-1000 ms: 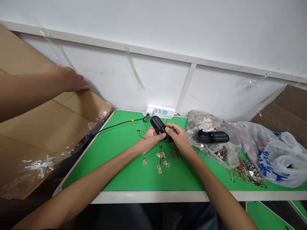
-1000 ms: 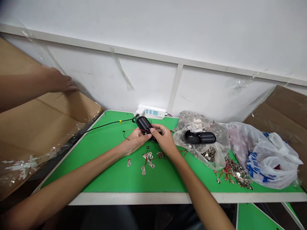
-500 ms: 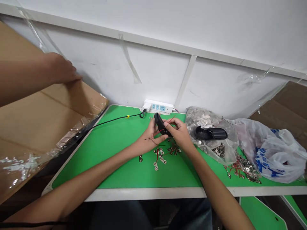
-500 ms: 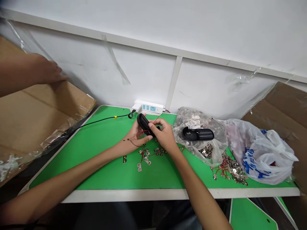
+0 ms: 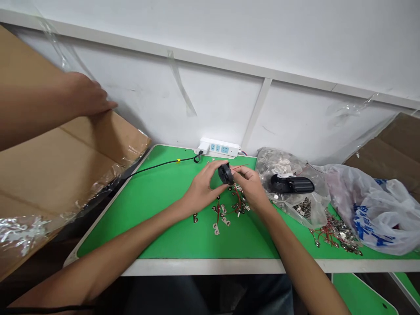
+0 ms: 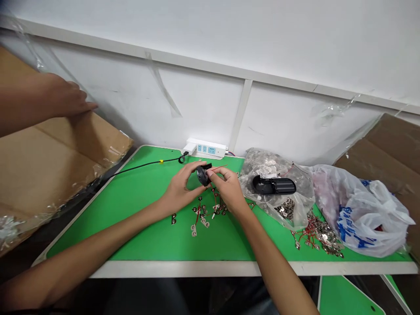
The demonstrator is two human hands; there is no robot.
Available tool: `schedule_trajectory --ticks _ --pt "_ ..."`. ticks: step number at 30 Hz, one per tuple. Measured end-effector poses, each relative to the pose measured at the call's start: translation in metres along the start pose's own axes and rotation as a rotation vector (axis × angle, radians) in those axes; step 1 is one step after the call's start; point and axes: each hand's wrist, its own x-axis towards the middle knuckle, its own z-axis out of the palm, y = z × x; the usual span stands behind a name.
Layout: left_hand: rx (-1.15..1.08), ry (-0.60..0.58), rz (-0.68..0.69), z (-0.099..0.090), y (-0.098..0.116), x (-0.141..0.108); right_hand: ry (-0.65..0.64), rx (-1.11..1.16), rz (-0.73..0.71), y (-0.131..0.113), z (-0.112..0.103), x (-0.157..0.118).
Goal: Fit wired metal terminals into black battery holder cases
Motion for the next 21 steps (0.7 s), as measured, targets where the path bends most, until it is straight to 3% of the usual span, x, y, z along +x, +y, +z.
schedule_trajectory --ticks 4,11,21 --pt "-0.039 -0.006 -0.079 0.0001 0.0005 -0.0014 0.022 0.009 -0.039 -0.0004 0.0061 -0.0035" --pt "-0.033 -0.083 -0.082 0.0011 -0.0003 -0.0043 0.085 -0.025 -0.077 0.0054 0.0108 -0.0046" --pt "-0.069 -0.144 -0.065 -0.0029 0.0016 -0.0004 -0.004 0.051 0.033 0.0031 0.0033 -0.0033"
